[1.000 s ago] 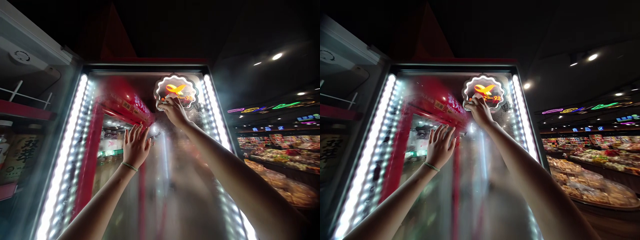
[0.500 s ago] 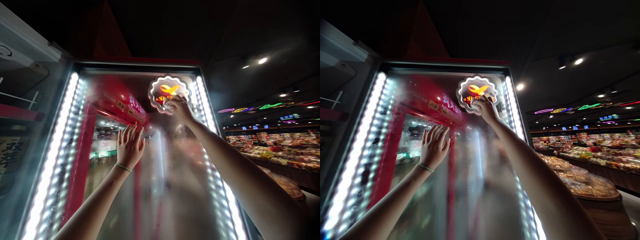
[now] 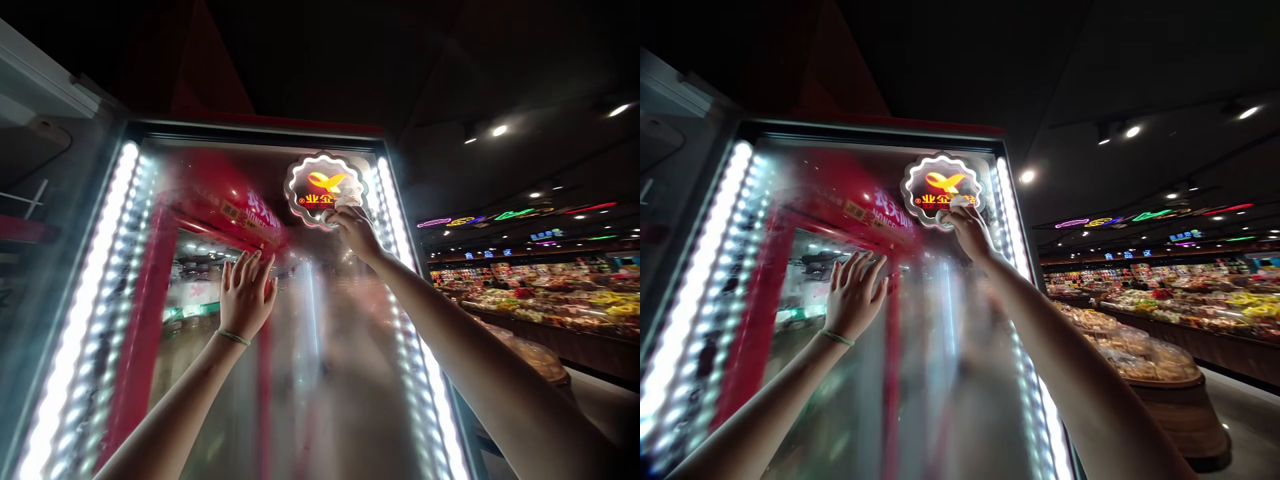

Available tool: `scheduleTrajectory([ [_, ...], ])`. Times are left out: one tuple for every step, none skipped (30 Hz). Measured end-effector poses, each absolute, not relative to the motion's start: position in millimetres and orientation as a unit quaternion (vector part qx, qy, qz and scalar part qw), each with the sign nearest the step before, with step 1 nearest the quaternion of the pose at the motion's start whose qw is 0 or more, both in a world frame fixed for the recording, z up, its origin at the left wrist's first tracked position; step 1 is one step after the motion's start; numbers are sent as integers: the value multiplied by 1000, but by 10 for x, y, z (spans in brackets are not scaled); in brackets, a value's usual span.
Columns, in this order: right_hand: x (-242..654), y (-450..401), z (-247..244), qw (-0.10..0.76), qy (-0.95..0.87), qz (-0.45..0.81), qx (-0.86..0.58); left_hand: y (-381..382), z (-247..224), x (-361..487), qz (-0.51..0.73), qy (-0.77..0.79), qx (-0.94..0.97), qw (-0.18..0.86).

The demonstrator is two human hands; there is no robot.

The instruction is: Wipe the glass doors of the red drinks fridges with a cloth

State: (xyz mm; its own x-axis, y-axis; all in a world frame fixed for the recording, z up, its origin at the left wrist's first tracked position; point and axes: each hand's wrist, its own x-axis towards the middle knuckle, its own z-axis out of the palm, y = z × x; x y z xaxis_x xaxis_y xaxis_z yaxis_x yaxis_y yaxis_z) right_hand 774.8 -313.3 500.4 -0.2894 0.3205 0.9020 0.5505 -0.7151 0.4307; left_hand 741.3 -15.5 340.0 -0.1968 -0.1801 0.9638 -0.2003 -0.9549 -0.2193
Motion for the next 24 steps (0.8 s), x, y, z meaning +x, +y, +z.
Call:
scheduleTrajectory([
  [7744, -3165, 4984, 85, -358, -719, -590, -153, 3398, 7414, 760, -149, 633, 5],
  [7740, -3198, 4961, 94, -343, -725, -590, -152, 3397, 7415, 761, -149, 631, 2],
  [7735, -3231, 4937, 103, -327, -730, -591, -151, 3396, 7417, 762, -148, 630, -1],
  [7729, -3262, 4910, 110, -314, -734, -592, -150, 3396, 7419, 764, -148, 628, -4],
  [7725, -3290, 4884, 113, -307, -734, -595, -149, 3395, 7420, 765, -147, 626, -7],
  [7721, -3315, 4861, 113, -308, -732, -598, -148, 3396, 7421, 767, -147, 624, -8],
  [7718, -3339, 4842, 111, -312, -728, -601, -146, 3396, 7422, 768, -147, 623, -10],
  [7718, -3361, 4829, 111, -317, -724, -602, -145, 3397, 7422, 769, -148, 622, -10],
  [7719, -3383, 4822, 115, -316, -724, -602, -143, 3398, 7422, 769, -149, 622, -10],
  [7721, -3406, 4821, 123, -307, -727, -601, -143, 3398, 7422, 769, -150, 622, -10],
  [7724, -3428, 4822, 133, -292, -733, -600, -144, 3399, 7421, 768, -151, 623, -8],
  [7727, -3449, 4824, 142, -273, -739, -599, -149, 3400, 7419, 767, -152, 623, -6],
  [7729, -3469, 4826, 148, -257, -745, -598, -157, 3401, 7416, 767, -151, 624, -2],
  [7728, -3487, 4825, 148, -248, -747, -598, -171, 3403, 7410, 767, -149, 625, 5],
  [7723, -3503, 4823, 143, -246, -746, -602, -191, 3407, 7402, 767, -145, 626, 13],
  [7715, -3518, 4818, 135, -247, -743, -607, -217, 3411, 7391, 767, -140, 626, 24],
  [7702, -3532, 4811, 131, -243, -741, -612, -248, 3416, 7376, 766, -135, 627, 34],
  [7687, -3545, 4802, 130, -233, -740, -618, -285, 3422, 7359, 766, -132, 628, 42],
  [7670, -3557, 4791, 132, -218, -739, -624, -326, 3428, 7340, 764, -131, 630, 46],
  [7652, -3570, 4777, 135, -203, -738, -629, -371, 3433, 7321, 762, -134, 632, 46],
  [7636, -3584, 4762, 135, -194, -738, -633, -420, 3436, 7302, 758, -141, 635, 42],
  [7622, -3600, 4746, 130, -194, -735, -637, -470, 3437, 7286, 753, -150, 639, 36],
  [7611, -3618, 4730, 119, -202, -729, -643, -523, 3436, 7272, 748, -162, 643, 29],
  [7603, -3639, 4716, 105, -214, -722, -650, -575, 3432, 7262, 742, -173, 647, 21],
])
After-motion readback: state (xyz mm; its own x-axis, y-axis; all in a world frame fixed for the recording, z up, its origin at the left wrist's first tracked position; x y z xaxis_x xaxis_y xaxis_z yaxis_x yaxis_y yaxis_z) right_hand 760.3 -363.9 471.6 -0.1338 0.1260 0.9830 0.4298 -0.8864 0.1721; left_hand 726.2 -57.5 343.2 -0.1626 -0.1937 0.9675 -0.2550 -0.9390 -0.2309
